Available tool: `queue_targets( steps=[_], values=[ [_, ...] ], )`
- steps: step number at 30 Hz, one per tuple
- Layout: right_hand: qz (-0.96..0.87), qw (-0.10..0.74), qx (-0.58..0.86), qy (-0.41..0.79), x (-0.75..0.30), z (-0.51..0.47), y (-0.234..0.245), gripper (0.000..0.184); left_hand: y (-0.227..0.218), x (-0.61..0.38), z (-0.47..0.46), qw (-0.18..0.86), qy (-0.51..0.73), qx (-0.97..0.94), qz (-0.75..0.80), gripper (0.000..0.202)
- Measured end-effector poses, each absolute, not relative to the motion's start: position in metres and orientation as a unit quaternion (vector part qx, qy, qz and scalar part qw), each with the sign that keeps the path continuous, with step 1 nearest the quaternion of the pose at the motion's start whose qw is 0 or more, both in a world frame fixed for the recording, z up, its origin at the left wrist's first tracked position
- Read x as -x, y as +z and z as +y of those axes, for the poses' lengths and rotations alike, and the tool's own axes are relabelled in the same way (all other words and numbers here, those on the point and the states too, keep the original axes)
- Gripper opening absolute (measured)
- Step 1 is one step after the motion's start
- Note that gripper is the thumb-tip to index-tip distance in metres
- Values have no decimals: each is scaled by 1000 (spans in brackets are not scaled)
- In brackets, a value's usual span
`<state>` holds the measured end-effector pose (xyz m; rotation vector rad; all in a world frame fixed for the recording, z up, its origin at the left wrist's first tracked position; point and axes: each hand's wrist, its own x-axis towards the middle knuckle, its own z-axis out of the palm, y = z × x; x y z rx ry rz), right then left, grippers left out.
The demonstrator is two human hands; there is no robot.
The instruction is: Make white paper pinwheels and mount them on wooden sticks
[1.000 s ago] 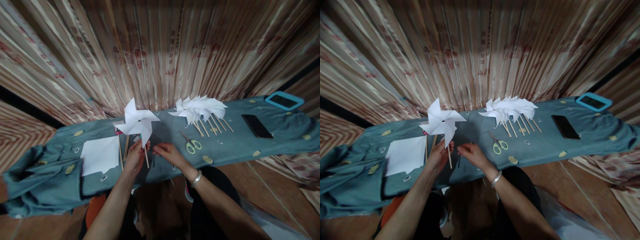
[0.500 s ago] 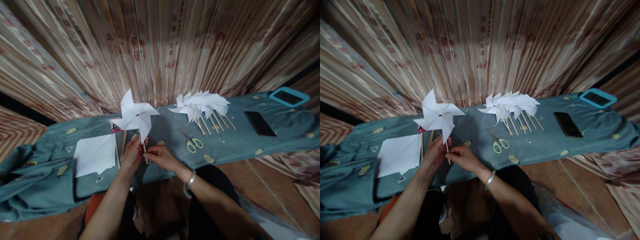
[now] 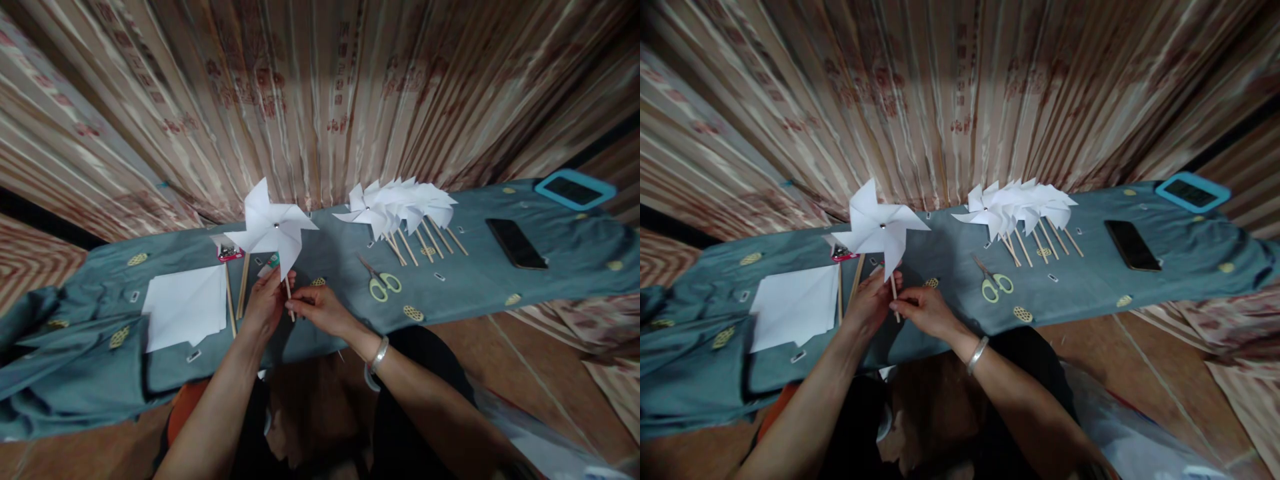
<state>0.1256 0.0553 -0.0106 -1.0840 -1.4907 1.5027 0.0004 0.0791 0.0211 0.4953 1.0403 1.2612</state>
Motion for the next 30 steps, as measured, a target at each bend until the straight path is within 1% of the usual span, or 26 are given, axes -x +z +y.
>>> queue_targets(
  steps=[9,15,26,28,30],
  values=[
    [-602,393,445,534,-130,64,-7,24,21,-2,72,674,532,-229,459,35],
    [-608,394,444,528,-130,65,-2,27,17,2,69,648,545,-248,470,34],
    [-648,357,461,490,-129,67,3,30,12,12,69,622,559,-241,493,36],
    [-644,368,469,479,-135,69,6,32,12,14,68,619,558,-244,496,37],
    [-623,404,478,470,-146,75,10,35,11,16,66,613,553,-252,505,38]
  ],
)
